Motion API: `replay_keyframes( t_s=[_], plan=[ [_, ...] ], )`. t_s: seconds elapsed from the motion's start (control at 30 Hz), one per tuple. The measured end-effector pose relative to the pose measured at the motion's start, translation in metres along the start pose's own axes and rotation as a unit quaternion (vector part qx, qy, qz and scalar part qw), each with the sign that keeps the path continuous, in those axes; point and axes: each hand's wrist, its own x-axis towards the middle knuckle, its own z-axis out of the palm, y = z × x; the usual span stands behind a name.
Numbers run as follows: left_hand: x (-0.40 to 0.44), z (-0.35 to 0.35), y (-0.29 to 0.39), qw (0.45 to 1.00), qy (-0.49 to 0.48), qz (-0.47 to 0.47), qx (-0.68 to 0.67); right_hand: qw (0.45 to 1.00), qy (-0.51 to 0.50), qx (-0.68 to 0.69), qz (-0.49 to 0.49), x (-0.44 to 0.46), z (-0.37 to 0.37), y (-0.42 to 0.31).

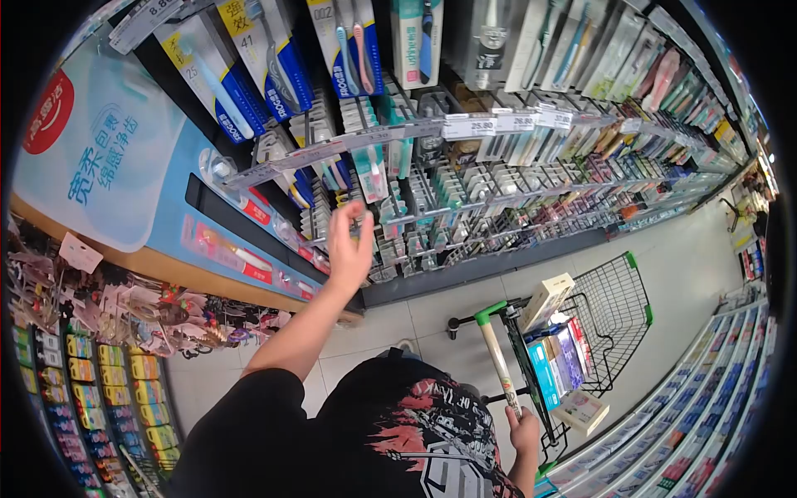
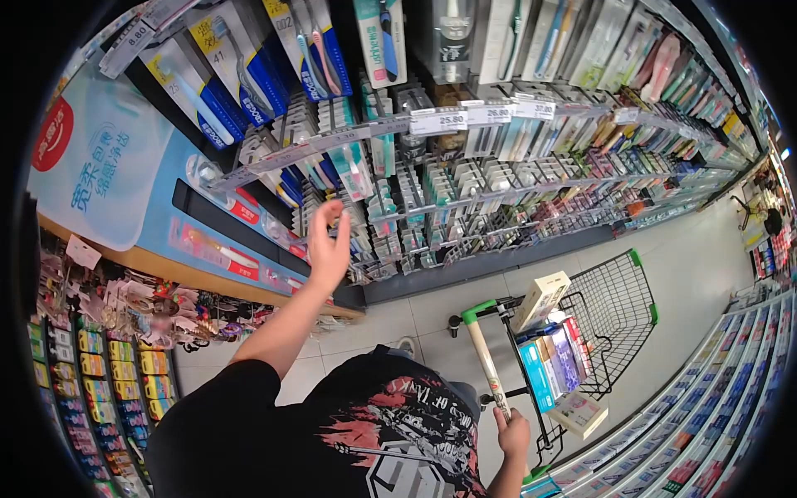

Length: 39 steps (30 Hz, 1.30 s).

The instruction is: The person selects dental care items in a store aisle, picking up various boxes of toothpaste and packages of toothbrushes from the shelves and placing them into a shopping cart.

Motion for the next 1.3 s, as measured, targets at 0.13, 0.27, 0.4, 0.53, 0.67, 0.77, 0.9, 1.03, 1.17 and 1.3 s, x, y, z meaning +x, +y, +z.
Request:
replay_keyframes(
  t_s=[0.13,0.27,0.4,0.53,0.67,0.77,0.9,1.03,1.17,1.3],
  plan=[
    [0.054,0.008,-0.003,0.998,0.062,-0.012,-0.019,1.000,-0.005,-0.007,0.018,0.007,0.005,-0.018],
    [0.072,0.015,-0.005,0.996,0.060,-0.045,-0.054,1.000,-0.011,0.013,0.025,0.009,0.011,-0.034],
    [0.062,0.007,-0.017,0.993,0.100,-0.064,-0.028,1.000,-0.015,0.006,0.026,0.006,0.013,-0.049],
    [0.061,-0.008,-0.027,0.982,0.168,0.054,0.069,0.999,-0.032,0.016,0.026,0.005,0.021,-0.050],
    [0.082,-0.002,-0.030,0.982,0.182,0.029,0.042,0.999,-0.032,0.012,0.022,0.002,0.024,-0.055],
    [0.095,0.010,-0.042,0.974,0.213,0.057,0.058,0.999,-0.038,0.020,0.022,0.000,0.028,-0.053],
    [0.106,0.012,-0.028,0.971,0.229,0.042,0.059,0.999,-0.034,0.013,0.014,0.001,0.031,-0.051],
    [0.113,0.014,-0.032,0.967,0.230,0.055,0.095,0.999,-0.031,0.019,0.016,-0.001,0.030,-0.058],
    [0.113,0.018,-0.036,0.967,0.230,0.047,0.103,0.999,-0.040,0.002,0.022,0.000,0.031,-0.054],
    [0.105,0.020,-0.044,0.970,0.236,0.008,0.058,0.999,-0.040,-0.008,0.027,0.000,0.028,-0.059]
  ],
)
